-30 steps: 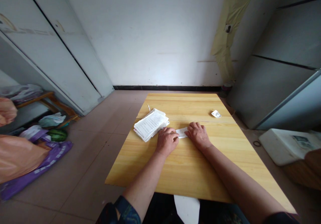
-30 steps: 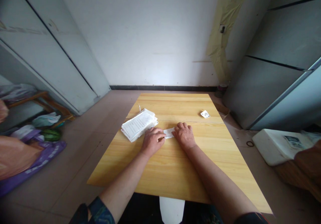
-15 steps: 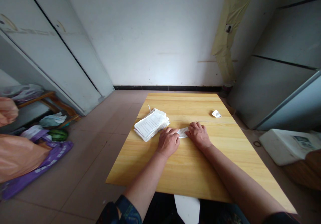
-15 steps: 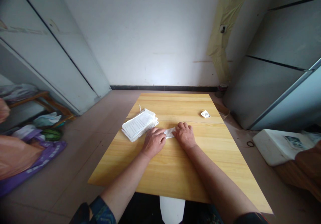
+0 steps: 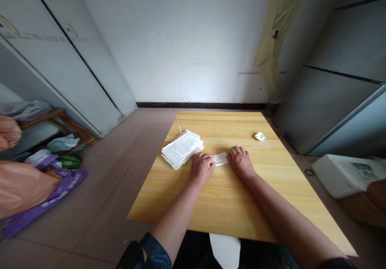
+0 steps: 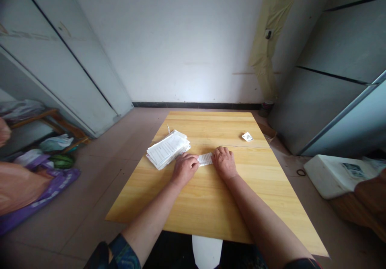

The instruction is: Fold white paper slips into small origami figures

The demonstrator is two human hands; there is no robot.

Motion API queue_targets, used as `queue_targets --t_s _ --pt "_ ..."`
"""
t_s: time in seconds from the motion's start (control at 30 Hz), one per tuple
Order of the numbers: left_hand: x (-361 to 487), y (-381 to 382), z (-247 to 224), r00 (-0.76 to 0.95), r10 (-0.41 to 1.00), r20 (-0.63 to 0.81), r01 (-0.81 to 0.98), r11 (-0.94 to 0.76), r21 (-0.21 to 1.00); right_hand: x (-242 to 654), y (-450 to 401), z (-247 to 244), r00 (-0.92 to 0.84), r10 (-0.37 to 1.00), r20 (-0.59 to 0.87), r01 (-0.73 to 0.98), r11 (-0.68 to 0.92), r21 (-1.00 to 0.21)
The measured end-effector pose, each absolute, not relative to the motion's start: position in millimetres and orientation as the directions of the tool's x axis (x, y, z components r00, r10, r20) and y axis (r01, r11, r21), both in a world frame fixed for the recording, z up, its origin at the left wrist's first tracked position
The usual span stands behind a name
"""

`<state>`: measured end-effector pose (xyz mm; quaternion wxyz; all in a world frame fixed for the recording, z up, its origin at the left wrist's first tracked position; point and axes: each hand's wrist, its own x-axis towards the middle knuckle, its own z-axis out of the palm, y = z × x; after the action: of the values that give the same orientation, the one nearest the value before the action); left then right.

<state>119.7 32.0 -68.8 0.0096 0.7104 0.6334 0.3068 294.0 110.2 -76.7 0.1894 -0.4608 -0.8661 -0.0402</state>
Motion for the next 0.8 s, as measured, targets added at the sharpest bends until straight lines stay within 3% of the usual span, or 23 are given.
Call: queue_targets --t_s 0.07,0.17,0.27,0.33,0.8 --pt "118.8 32.0 -69.3 -0.006 0.906 0.424 0.875 -0.201 0.441 298.0 112.4 -78.7 -0.491 0.760 0.425 0.771 0.607 -0.194" --pt "117.2 31.1 -69.6 -0.008 0.908 0.419 0.857 -0.209 0.471 305.2 111.9 -77.8 -0.553 0.622 0.555 0.566 0.769 -0.297" --pt "115.5 31.1 -69.2 -0.005 0.921 0.390 0.854 -0.199 0.480 308.7 104.7 -73.4 -0.649 0.446 0.617 0.349 0.894 -0.279" --pt "114.7 31.5 -68.6 0.002 0.932 0.362 0.857 -0.188 0.480 307.3 98.0 -70.5 -0.701 0.395 0.593 0.291 0.918 -0.269" --pt "114.6 32.7 -70.2 0.009 0.932 0.362 0.875 -0.183 0.449 293.2 88.2 -68.6 -0.790 0.480 0.381 0.417 0.877 -0.239"
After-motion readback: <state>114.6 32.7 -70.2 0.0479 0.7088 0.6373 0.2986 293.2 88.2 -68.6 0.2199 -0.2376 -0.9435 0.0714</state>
